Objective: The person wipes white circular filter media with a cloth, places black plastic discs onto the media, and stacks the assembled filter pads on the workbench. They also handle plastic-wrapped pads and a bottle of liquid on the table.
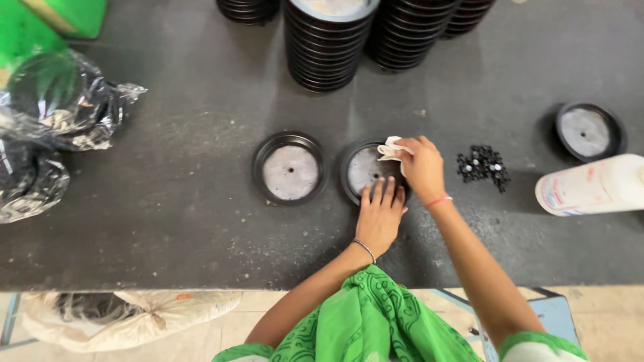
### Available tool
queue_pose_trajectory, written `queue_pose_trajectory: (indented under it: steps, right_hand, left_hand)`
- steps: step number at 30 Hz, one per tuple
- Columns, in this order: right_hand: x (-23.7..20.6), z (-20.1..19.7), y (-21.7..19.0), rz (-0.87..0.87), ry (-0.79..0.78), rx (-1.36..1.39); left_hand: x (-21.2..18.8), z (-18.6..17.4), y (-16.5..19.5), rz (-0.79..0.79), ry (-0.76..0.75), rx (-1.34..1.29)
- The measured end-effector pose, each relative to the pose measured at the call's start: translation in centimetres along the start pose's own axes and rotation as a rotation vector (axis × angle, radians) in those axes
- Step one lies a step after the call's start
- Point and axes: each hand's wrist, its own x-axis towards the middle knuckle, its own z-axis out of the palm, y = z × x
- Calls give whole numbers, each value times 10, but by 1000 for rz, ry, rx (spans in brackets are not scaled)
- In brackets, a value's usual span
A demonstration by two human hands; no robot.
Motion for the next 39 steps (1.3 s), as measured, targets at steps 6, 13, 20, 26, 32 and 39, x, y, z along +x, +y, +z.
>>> queue_pose_trajectory:
  steps: [6, 13, 20, 26, 32, 39]
  right_hand:
    - [24, 57, -36, -184, -91, 76]
    - [-35, 36, -68, -466, -550, 145]
    - [-39, 32, -63, -452, -537, 184]
    - [-39, 36, -44, -499, -547, 267]
    - [-53, 30, -51, -407, -563, 303]
    - [-71, -16, -14, -540, -597, 234]
  left_hand:
    - [-9, 23, -11, -2, -140, 39]
    - [-19, 38, -15, 70, -3, 175]
    - [-32, -14, -8, 190, -109, -107]
    - [-30, -105, -52, -340, -438, -109]
    - [57, -74, -102, -152, -117, -566]
    - [49, -22, -112, 59, -180, -169]
